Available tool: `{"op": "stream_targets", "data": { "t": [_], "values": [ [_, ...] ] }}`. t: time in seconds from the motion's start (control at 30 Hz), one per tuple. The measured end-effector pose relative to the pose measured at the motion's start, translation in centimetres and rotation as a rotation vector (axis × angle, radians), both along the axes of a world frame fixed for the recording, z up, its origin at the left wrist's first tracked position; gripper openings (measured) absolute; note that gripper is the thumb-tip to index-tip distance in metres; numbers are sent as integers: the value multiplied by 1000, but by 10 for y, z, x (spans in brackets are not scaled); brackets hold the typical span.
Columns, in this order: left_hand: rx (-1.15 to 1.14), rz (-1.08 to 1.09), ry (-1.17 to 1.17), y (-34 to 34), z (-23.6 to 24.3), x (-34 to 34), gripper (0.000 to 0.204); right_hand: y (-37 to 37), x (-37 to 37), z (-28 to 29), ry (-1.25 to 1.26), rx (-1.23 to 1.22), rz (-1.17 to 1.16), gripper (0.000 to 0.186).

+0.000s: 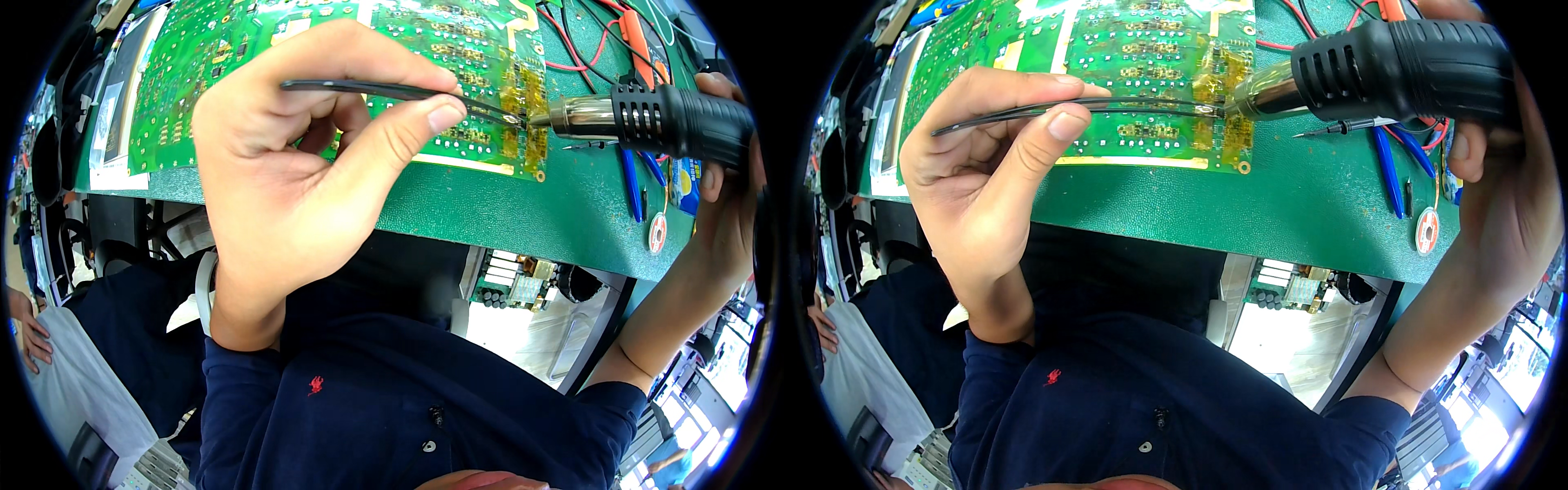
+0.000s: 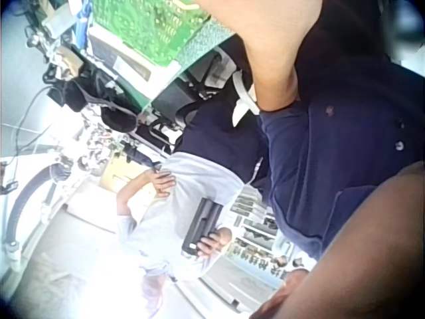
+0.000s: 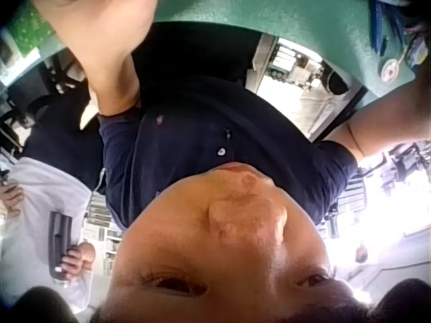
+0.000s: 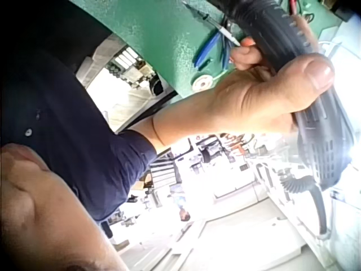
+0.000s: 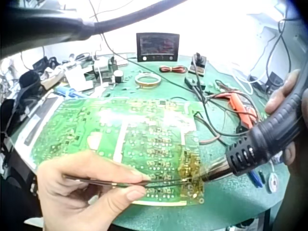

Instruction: The person applies flux paste from a syringe to a circuit board and then uses a heat gun and tweezers to solder components while holding them in place.

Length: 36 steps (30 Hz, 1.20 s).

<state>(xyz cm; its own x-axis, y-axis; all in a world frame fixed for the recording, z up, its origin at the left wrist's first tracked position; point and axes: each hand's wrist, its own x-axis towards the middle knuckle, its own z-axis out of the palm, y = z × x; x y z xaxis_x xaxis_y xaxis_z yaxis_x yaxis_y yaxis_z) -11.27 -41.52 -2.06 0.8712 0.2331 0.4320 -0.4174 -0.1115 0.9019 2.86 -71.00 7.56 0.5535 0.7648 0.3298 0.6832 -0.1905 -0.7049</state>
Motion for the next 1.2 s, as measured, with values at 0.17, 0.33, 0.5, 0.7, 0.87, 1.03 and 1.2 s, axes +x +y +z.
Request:
{"op": "stream_targets", "data": {
  "t": [0.17,0.33,0.5,0.7,0.87,1.03,1.2],
  "values": [
    [175,-10,46,6,4,0,15,1,-1,-9,-108,22,25,31],
    [230,-19,57,6,5,0,16,50,-18,-20,219,376,-284,58],
    [219,-20,59,6,6,1,17,47,-14,-19,199,332,-228,60],
    [214,-29,47,6,4,2,17,49,-14,-18,271,377,-190,61],
    [222,-28,39,7,5,0,16,44,-15,-11,195,315,-156,45],
    [216,-35,35,7,5,0,16,6,-5,5,2,-17,-43,28],
    [195,-34,38,6,4,0,16,7,-5,-3,-85,-9,-36,29]
  ]
}}
